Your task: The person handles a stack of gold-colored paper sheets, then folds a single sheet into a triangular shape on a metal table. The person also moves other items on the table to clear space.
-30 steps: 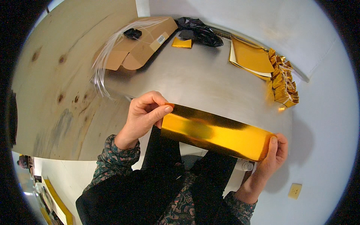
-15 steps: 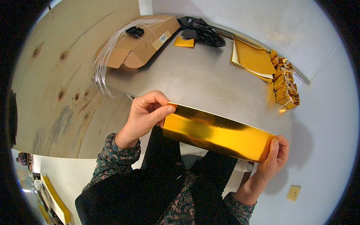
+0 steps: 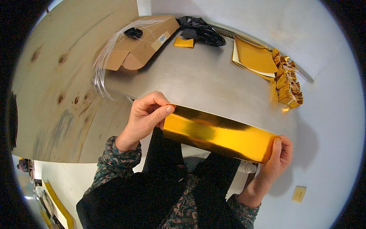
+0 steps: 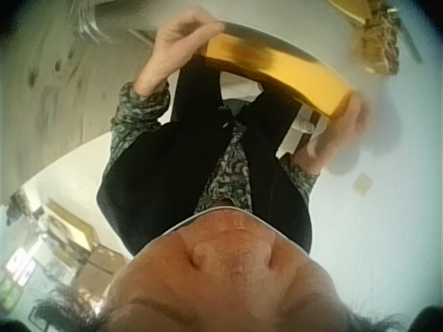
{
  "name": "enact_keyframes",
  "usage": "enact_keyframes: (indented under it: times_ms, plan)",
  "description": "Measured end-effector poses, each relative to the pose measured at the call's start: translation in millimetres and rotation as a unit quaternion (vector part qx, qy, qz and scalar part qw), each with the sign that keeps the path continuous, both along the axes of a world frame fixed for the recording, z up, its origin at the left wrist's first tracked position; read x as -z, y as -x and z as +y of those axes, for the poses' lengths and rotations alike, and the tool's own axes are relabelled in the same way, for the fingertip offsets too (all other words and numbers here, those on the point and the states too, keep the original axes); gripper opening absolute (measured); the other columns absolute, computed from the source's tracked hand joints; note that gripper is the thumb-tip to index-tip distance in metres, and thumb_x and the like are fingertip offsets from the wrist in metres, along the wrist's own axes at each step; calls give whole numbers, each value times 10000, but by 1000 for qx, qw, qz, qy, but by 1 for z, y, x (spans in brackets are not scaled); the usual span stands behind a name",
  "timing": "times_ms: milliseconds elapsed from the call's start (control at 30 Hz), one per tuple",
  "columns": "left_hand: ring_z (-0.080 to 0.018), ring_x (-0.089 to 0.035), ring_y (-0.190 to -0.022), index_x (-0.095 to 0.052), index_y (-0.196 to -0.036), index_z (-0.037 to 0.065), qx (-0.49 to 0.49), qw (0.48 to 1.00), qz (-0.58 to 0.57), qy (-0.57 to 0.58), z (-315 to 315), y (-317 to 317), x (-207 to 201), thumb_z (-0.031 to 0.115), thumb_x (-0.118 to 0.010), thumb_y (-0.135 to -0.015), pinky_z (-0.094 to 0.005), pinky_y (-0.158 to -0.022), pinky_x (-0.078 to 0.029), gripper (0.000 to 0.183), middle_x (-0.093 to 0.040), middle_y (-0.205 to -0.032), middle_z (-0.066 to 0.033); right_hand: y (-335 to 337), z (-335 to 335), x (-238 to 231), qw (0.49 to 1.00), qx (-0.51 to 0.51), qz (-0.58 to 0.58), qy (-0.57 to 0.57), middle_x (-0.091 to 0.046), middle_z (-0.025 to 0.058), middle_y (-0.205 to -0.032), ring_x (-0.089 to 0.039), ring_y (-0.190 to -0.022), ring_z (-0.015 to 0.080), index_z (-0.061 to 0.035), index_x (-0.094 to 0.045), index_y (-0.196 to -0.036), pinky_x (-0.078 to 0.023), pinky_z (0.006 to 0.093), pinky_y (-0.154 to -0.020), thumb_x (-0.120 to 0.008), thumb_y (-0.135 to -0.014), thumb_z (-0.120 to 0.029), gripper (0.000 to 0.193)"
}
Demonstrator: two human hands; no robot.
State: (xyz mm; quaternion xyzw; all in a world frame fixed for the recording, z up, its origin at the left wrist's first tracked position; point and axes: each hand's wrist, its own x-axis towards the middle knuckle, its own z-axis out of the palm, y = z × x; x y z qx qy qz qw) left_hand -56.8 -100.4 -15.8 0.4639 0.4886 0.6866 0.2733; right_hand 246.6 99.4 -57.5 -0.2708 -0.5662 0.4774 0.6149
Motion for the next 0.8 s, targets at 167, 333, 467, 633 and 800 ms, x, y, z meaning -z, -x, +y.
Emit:
enact_keyframes:
  times_ms: [167, 333, 467, 633, 800]
  plan:
    - [-10, -540, -564, -652, -925, 57, 5, 1000, 13, 3, 0, 2, 0, 118, -686, -1021, -161, -465, -442, 119, -588, -792, 33, 1, 1, 1, 999, -31, 13, -7, -635, -8, -907, -548, -780, 49, -12, -654, -1058, -450, 191, -708, -607, -1041, -80, 84]
    - [-8, -538, -539, -639, -922, 61, 8, 1000, 14, 4, -1, 4, 1, 121, -683, -1023, -157, -457, -443, 126, -593, -795, 32, 2, 0, 0, 1000, -17, -6, -6, -623, -18, -895, -535, -771, 42, -19, -653, -1044, -438, 190, -695, -607, -1042, -84, 80]
    - [-9, -541, -529, -627, -913, 63, 8, 1000, 2, 8, -1, 4, 1, 104, -686, -1018, -154, -453, -444, 127, -612, -811, 29, 2, -1, 0, 999, -36, 7, -1, -626, -17, -898, -539, -775, 43, -18, -653, -1044, -443, 190, -701, -609, -1042, -85, 80]
    - [-3, -546, -551, -627, -912, 64, 4, 1000, -10, 7, -1, 4, 1, 91, -689, -1013, -152, -460, -447, 122, -629, -828, 24, -1, 0, 1, 998, -58, 0, -7, -638, -5, -948, -570, -837, 57, -12, -652, -1084, -477, 201, -765, -590, -1060, -86, 100]
    - [1, -548, -567, -634, -920, 64, 5, 1000, -5, 0, -1, 4, 2, 90, -689, -1013, -149, -464, -449, 111, -629, -829, 25, 0, -1, 1, 1000, -29, 6, 1, -633, -11, -904, -546, -780, 44, -13, -654, -1051, -450, 187, -710, -609, -1042, -80, 81]
